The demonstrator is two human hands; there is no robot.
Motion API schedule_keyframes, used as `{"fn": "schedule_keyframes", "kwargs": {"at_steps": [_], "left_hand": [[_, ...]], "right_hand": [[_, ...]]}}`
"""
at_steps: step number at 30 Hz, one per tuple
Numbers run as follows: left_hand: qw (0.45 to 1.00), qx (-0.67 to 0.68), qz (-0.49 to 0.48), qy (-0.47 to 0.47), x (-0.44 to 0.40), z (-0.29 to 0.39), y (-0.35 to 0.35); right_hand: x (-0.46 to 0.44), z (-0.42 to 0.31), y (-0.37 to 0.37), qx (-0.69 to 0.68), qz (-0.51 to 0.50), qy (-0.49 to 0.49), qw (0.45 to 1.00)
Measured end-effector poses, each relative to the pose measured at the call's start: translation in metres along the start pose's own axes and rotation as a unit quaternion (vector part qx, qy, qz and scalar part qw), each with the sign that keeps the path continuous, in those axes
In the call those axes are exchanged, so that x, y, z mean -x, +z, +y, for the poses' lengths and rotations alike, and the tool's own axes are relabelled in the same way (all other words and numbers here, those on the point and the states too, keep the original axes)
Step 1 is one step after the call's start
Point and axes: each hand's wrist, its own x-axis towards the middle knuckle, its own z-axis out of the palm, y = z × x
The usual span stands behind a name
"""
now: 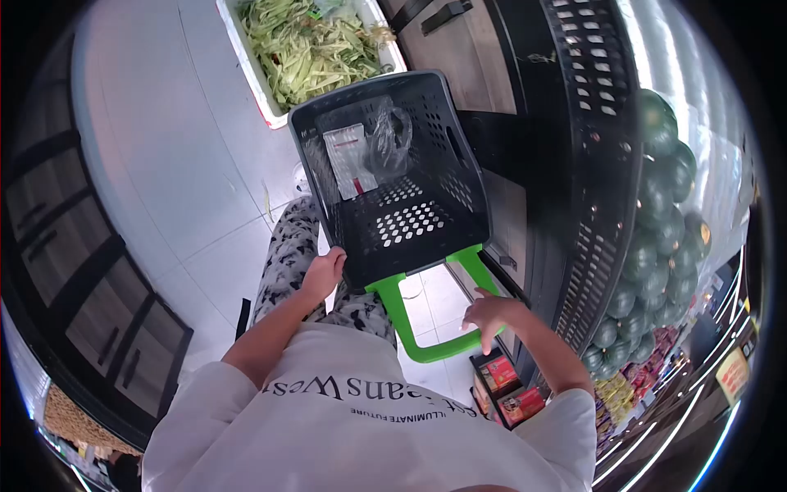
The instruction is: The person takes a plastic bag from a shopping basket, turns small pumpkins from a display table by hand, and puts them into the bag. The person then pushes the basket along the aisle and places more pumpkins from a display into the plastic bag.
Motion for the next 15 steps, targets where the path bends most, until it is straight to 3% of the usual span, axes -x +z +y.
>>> {"fn": "schedule_keyframes", "kwargs": {"at_steps": [1, 3, 5, 7, 9, 10, 11, 13, 15], "left_hand": [[0.999, 0.03, -0.009, -0.018, 0.0, 0.0, 0.003], [0.999, 0.021, -0.038, -0.023, -0.005, 0.0, 0.008], [0.995, -0.057, -0.08, 0.009, -0.021, 0.0, 0.014], [0.997, -0.047, -0.06, -0.003, -0.053, 0.02, 0.029], [0.999, 0.03, -0.002, -0.017, -0.071, 0.032, 0.051], [0.993, 0.084, -0.055, -0.056, -0.082, 0.032, 0.059], [0.988, 0.121, -0.044, -0.09, -0.093, 0.034, 0.073], [0.969, 0.189, -0.021, -0.155, -0.117, 0.025, 0.095], [0.973, 0.132, -0.013, -0.19, -0.147, -0.006, 0.117]], "right_hand": [[-0.007, -0.001, -0.011, 0.001, -0.043, 0.007, 0.999], [-0.045, 0.02, -0.023, -0.253, 0.055, -0.1, 0.961], [-0.069, 0.019, -0.064, -0.527, 0.216, -0.167, 0.805], [-0.132, 0.054, -0.099, -0.602, 0.369, -0.036, 0.708], [-0.185, 0.074, -0.107, -0.712, 0.396, -0.081, 0.574], [-0.202, 0.076, -0.116, -0.754, 0.415, -0.116, 0.495], [-0.22, 0.075, -0.119, -0.786, 0.448, -0.16, 0.396], [-0.256, 0.085, -0.128, -0.78, 0.457, -0.084, 0.419], [-0.293, 0.104, -0.134, -0.801, 0.45, -0.003, 0.395]]}}
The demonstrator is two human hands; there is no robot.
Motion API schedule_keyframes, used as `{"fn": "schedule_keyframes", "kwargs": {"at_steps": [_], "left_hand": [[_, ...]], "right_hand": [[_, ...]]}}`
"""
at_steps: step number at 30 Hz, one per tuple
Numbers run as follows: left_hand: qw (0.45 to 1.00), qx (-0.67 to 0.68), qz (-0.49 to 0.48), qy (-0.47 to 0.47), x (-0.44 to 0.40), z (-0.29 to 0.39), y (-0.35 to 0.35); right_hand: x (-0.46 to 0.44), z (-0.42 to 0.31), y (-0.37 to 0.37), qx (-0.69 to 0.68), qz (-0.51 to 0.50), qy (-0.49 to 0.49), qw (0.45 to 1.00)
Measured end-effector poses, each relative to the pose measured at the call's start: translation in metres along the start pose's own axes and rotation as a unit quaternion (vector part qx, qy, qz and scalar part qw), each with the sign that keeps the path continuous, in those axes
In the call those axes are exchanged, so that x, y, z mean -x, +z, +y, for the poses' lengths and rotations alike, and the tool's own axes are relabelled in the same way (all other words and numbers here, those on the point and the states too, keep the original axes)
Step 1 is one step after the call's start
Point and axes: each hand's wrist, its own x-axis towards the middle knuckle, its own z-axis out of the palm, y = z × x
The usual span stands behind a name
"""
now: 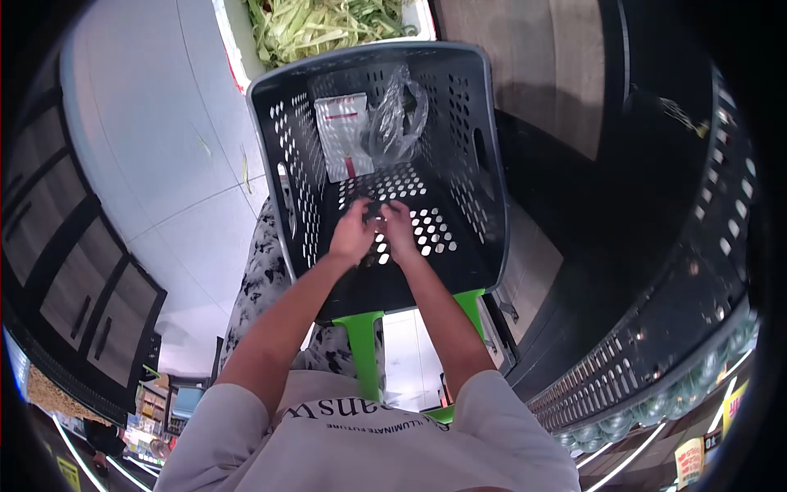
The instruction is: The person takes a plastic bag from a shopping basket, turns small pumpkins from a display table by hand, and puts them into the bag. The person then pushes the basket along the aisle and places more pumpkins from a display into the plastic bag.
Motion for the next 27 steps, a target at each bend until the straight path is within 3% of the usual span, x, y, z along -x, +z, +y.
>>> {"fn": "schedule_keyframes", "kwargs": {"at_steps": [2, 4, 6, 10, 14, 18, 20, 21, 25, 27], "left_hand": [[0.992, -0.12, 0.001, -0.024, -0.045, -0.026, 0.002], [0.976, -0.178, -0.034, -0.121, -0.089, -0.041, 0.002], [0.971, -0.206, -0.054, -0.111, -0.117, -0.034, -0.002], [0.994, -0.085, -0.066, -0.035, -0.156, -0.007, 0.004], [0.992, -0.041, -0.062, -0.102, -0.186, -0.009, 0.033], [0.984, 0.059, -0.043, -0.162, -0.205, -0.024, 0.053], [0.977, 0.099, -0.038, -0.183, -0.21, -0.031, 0.053], [0.968, 0.129, -0.062, -0.207, -0.217, -0.039, 0.053], [0.961, 0.155, -0.061, -0.222, -0.22, -0.049, 0.044], [0.962, 0.162, -0.059, -0.211, -0.221, -0.046, 0.039]], "right_hand": [[-0.031, 0.007, -0.006, -0.01, 0.032, 0.057, 0.998], [-0.067, 0.016, -0.016, -0.018, 0.065, 0.082, 0.994], [-0.092, 0.007, -0.018, -0.016, 0.072, 0.054, 0.996], [-0.122, -0.038, -0.008, -0.073, 0.084, 0.037, 0.993], [-0.163, -0.066, 0.006, -0.039, 0.088, 0.043, 0.994], [-0.211, -0.083, 0.015, 0.085, 0.09, 0.03, 0.992], [-0.231, -0.079, 0.017, 0.106, 0.088, 0.033, 0.99], [-0.252, -0.064, 0.017, 0.062, 0.134, 0.022, 0.989], [-0.251, -0.052, 0.018, 0.148, 0.137, 0.07, 0.977], [-0.243, -0.052, 0.014, 0.34, 0.075, 0.018, 0.937]]}}
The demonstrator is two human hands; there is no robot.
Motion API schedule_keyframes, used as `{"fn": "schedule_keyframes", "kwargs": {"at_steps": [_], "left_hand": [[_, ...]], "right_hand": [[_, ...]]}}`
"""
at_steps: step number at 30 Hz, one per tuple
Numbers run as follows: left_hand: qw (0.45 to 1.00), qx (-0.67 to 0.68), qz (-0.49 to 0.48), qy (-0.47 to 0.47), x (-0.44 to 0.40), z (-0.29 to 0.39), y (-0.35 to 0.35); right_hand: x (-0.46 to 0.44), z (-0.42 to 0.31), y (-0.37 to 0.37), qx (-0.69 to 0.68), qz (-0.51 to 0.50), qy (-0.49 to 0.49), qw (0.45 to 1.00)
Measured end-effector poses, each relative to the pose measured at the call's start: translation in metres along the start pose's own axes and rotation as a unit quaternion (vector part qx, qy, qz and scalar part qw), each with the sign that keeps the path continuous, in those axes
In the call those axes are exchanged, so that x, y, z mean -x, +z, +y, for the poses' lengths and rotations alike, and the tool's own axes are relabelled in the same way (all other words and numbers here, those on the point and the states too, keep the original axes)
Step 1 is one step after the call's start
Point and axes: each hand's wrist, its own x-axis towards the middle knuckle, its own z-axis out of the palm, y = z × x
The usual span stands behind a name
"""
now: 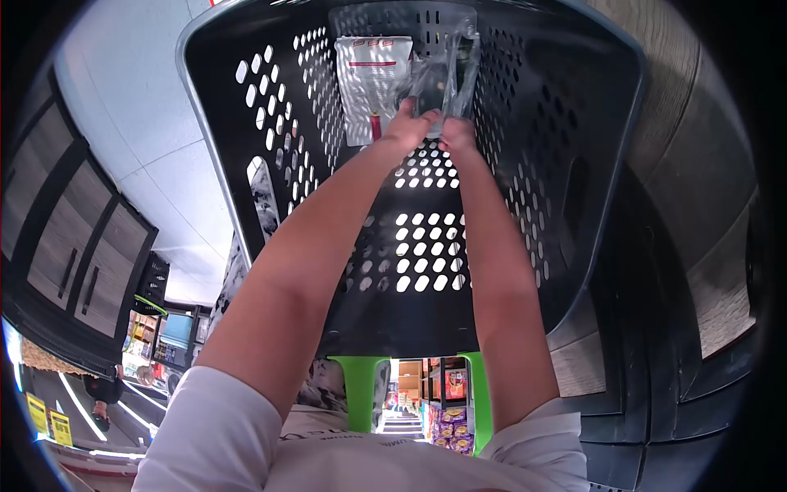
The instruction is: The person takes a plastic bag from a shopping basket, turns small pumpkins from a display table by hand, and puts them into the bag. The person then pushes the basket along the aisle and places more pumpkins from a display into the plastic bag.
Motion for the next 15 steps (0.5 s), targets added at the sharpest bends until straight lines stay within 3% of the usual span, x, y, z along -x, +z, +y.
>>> {"fn": "schedule_keyframes", "kwargs": {"at_steps": [1, 2, 3, 5, 7, 8, 11, 14, 15], "left_hand": [[1.0, 0.004, -0.001, 0.004, 0.002, 0.002, -0.001], [1.0, 0.01, -0.016, 0.003, 0.005, 0.004, -0.002], [0.999, 0.015, -0.03, 0.003, 0.014, 0.013, -0.005], [0.999, 0.014, -0.039, -0.004, 0.02, 0.024, -0.006], [0.999, 0.004, -0.025, -0.024, 0.02, 0.027, -0.004], [0.999, 0.033, -0.002, -0.028, 0.016, 0.025, -0.001], [0.994, 0.087, 0.03, -0.064, 0.006, 0.01, -0.011], [0.982, 0.141, 0.101, -0.071, 0.009, 0.008, -0.023], [0.977, 0.171, 0.113, -0.064, 0.011, 0.002, -0.029]], "right_hand": [[0.004, 0.004, -0.003, 0.097, -0.017, -0.041, 0.994], [0.011, 0.012, -0.001, 0.218, 0.014, -0.143, 0.965], [0.02, 0.013, -0.002, 0.307, -0.017, -0.198, 0.931], [0.044, 0.011, -0.006, 0.473, -0.074, -0.299, 0.826], [0.082, 0.019, 0.001, 0.346, 0.0, -0.186, 0.92], [0.102, 0.016, -0.006, 0.34, -0.027, -0.164, 0.926], [0.12, 0.03, -0.023, 0.415, -0.059, -0.167, 0.893], [0.143, 0.048, -0.042, 0.497, -0.106, -0.353, 0.785], [0.162, 0.046, -0.041, 0.449, -0.098, -0.292, 0.839]]}}
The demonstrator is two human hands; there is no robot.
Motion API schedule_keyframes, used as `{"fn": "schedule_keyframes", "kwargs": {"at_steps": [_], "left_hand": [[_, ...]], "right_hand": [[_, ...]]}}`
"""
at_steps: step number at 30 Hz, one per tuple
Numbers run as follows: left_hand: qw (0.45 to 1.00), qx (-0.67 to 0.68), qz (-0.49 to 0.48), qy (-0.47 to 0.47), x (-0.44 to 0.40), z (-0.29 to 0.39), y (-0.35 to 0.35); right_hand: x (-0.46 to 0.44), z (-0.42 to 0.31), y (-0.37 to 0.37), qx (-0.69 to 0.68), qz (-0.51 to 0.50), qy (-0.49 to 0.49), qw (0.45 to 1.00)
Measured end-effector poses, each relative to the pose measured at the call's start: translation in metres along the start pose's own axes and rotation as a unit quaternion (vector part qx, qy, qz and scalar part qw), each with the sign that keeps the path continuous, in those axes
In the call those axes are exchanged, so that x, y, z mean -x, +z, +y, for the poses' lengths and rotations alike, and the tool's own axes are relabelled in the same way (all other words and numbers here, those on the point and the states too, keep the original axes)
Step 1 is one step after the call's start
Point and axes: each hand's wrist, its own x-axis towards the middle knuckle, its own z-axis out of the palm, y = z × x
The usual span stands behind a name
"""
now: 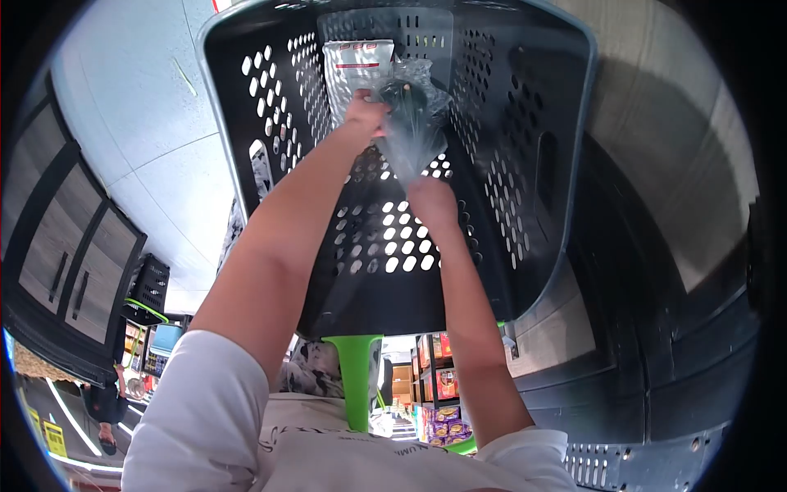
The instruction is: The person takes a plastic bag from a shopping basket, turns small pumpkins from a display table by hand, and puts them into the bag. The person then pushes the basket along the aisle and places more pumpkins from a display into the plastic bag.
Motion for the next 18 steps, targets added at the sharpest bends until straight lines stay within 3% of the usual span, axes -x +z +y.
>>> {"fn": "schedule_keyframes", "kwargs": {"at_steps": [2, 3, 4, 6, 9, 10, 13, 18], "left_hand": [[0.999, -0.035, -0.006, 0.0, 0.007, 0.002, -0.019], [0.999, -0.051, -0.008, 0.001, 0.012, 0.004, -0.027], [0.997, -0.068, -0.032, 0.003, 0.018, 0.009, -0.035], [0.992, -0.104, -0.075, 0.008, 0.034, 0.015, -0.048], [0.99, 0.011, -0.136, 0.042, 0.069, 0.016, -0.044], [0.986, -0.086, -0.135, 0.041, 0.103, 0.034, -0.045], [0.988, -0.041, -0.143, 0.048, 0.173, 0.047, -0.06], [0.959, -0.016, -0.253, 0.125, 0.279, 0.05, -0.103]], "right_hand": [[0.025, -0.034, -0.011, -0.133, 0.002, 0.131, 0.982], [0.032, -0.035, -0.005, -0.13, 0.018, 0.083, 0.988], [0.046, -0.055, -0.026, -0.203, -0.005, 0.135, 0.97], [0.06, -0.063, -0.024, -0.127, 0.016, 0.102, 0.987], [0.098, -0.077, -0.04, -0.136, 0.018, 0.119, 0.983], [0.111, -0.079, -0.047, -0.14, 0.029, 0.111, 0.983], [0.161, -0.102, -0.064, -0.168, 0.068, 0.099, 0.979], [0.262, -0.156, -0.073, -0.283, 0.148, 0.094, 0.943]]}}
